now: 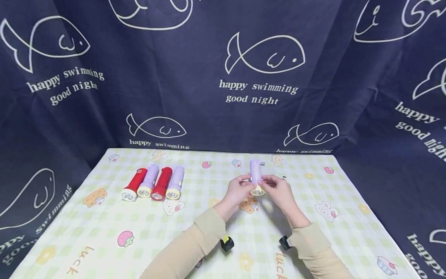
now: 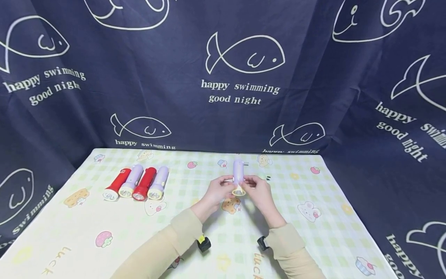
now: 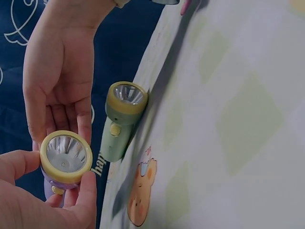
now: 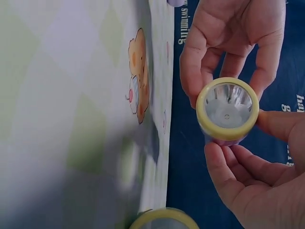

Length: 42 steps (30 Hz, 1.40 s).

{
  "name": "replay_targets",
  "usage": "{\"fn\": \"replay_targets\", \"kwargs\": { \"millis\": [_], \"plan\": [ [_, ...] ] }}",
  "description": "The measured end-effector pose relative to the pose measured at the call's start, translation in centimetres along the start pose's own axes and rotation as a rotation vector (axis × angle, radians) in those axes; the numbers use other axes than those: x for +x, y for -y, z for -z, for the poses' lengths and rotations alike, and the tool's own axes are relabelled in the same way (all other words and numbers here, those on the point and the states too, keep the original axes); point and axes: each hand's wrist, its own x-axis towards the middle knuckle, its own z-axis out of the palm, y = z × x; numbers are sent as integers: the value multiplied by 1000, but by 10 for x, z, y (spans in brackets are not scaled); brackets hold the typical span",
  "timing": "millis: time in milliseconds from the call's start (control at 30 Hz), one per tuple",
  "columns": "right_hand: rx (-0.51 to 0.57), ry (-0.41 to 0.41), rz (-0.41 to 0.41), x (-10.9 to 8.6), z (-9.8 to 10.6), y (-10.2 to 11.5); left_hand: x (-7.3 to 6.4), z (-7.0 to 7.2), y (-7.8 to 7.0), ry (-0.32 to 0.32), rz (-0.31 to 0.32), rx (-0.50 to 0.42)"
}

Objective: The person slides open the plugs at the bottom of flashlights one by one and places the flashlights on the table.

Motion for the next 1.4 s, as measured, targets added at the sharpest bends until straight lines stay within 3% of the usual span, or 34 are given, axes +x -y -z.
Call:
{"fn": "replay_targets", "kwargs": {
  "millis": [400,700,1400],
  "plan": [
    [-133,62,1,-1,7,-3,5,-8,12,1,21,74],
    [-196,86,5,-1,9,-5,10,-13,22,15,40,70],
    [-247,143,-26,0,8,-7,9,-18,28,-18,35,237]
  ]
}}
